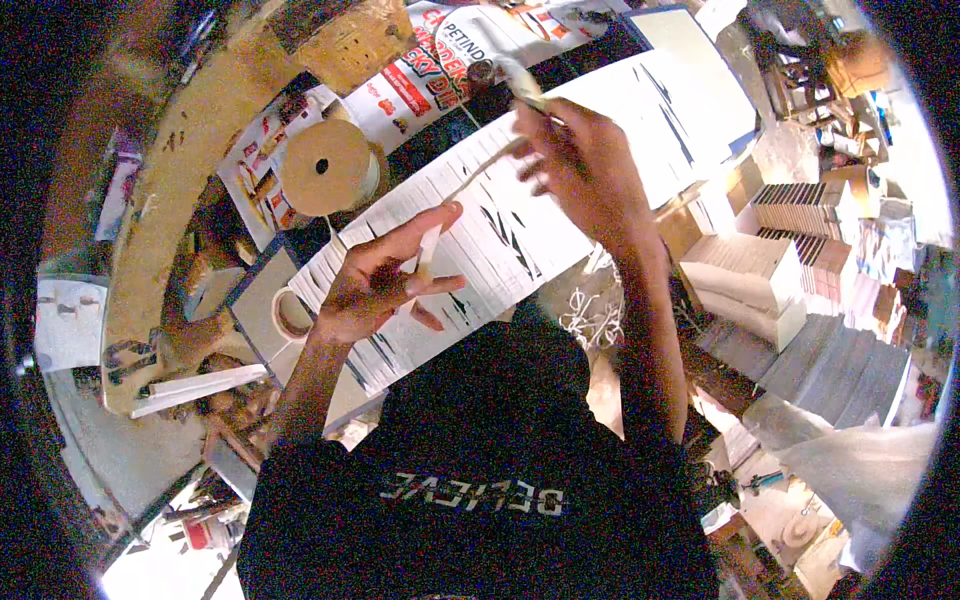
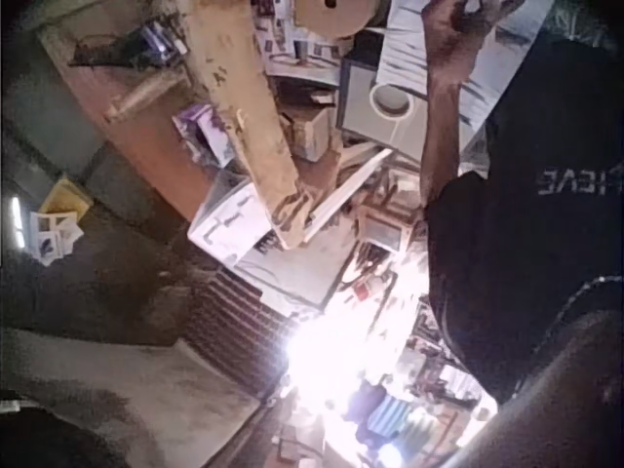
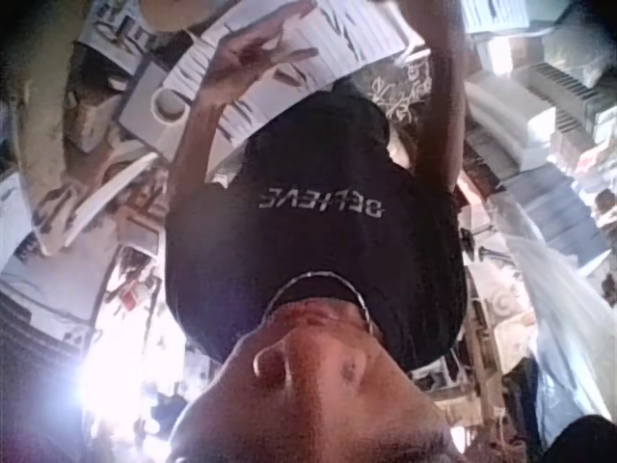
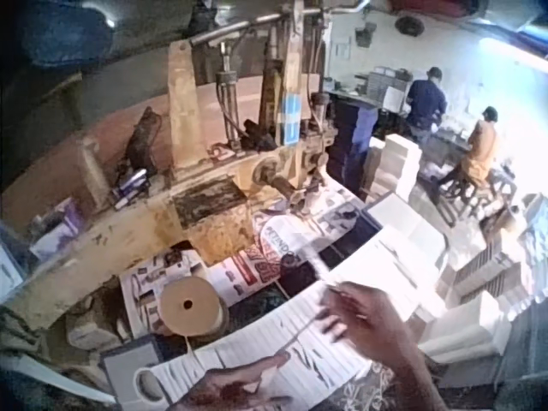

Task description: The person applies headband tape to the edges of stacked book blocks, unrolling strips and adhering them along the spine edges by hand.

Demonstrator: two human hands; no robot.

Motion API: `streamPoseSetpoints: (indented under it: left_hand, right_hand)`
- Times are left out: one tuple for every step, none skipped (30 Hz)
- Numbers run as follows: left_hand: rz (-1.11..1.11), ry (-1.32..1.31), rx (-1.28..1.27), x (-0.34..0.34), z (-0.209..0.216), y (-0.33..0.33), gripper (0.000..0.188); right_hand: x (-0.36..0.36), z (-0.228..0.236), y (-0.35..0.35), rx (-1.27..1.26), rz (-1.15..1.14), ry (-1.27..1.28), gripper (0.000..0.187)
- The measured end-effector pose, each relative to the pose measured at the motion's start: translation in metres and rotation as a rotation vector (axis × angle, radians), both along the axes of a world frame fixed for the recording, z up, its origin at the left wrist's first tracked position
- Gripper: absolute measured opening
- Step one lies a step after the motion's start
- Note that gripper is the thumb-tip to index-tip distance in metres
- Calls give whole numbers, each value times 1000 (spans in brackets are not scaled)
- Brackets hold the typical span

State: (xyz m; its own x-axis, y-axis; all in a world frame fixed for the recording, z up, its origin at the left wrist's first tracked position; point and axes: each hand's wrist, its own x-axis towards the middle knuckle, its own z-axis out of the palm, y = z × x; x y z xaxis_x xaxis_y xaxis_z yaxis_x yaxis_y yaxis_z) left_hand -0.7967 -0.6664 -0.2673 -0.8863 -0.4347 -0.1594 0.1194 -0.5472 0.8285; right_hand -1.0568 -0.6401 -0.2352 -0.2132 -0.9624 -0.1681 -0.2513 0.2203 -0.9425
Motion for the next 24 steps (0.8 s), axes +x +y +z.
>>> streamPoseSetpoints:
  left_hand:
    - [45, 23, 25, 1, 0, 1, 59]
    - [62, 56, 21, 3, -7, 0, 61]
    - [62, 61, 26, 2, -14, -1, 61]
    - [82, 95, -16, -1, -23, -2, 61]
    - [88, 73, -37, -2, -22, -3, 62]
    - [76, 58, -54, -7, -22, -5, 63]
    - [71, 62, -49, -9, -19, -7, 63]
    - [36, 21, -28, -8, -18, -8, 63]
    - [-7, -16, -7, -10, -20, -8, 63]
    - [-45, -93, -69, -14, -21, -10, 62]
    - [-54, -97, -59, -15, -25, -11, 62]
    - [-94, -193, -194, -15, -30, -16, 61]
    - [-134, -289, -330, -16, -34, -19, 61]
    - [-172, -352, -311, -17, -40, -21, 60]
    - [-179, -353, -309, -20, -43, -22, 60]
    - [-200, -343, -330, -22, -45, -22, 61]
    - [-219, -335, -351, -23, -47, -22, 62]
    - [-221, -339, -350, -23, -48, -22, 62]
    - [-225, -336, -337, -23, -49, -21, 63]
    - [-228, -334, -323, -22, -50, -20, 64]
    - [-228, -338, -322, -22, -51, -19, 64]
    - [-241, -350, -314, -22, -52, -18, 64]
    - [-252, -362, -306, -21, -53, -17, 63]
    - [-249, -366, -306, -21, -53, -17, 63]
  right_hand:
    - [-2, 8, 20, -52, -52, 38, 36]
    - [4, 26, 32, 173, -202, 129, 42]
    - [6, 35, 45, 271, -307, 161, 47]
    - [1, 34, 59, 268, -359, 152, 40]
    - [-3, 27, 74, 270, -355, 153, 40]
    - [-10, 20, 92, 196, -196, 429, 36]
    - [-11, 17, 108, 121, -19, 694, 34]
    - [2, 25, 116, 140, 136, 727, 36]
    - [11, 24, 122, 124, 212, 664, 40]
    - [19, 23, 128, 110, 286, 599, 44]
    - [28, 7, 133, -23, 274, 669, 41]
    - [36, 4, 133, 72, 213, 584, 44]
    - [42, 2, 134, 164, 152, 496, 47]
    - [42, -10, 135, 168, 152, 491, 47]
    - [39, -24, 137, 146, 193, 516, 49]
    - [37, -34, 137, 122, 236, 541, 52]
    - [36, -39, 135, 123, 234, 536, 52]
    - [37, -42, 133, 127, 257, 552, 53]
    - [38, -45, 131, 129, 281, 568, 54]
    - [39, -45, 127, 128, 281, 563, 54]
    - [41, -45, 123, 129, 297, 577, 54]
    - [42, -45, 121, 130, 312, 591, 54]
    - [42, -46, 120, 127, 315, 587, 54]
    - [42, -48, 120, 112, 320, 598, 53]
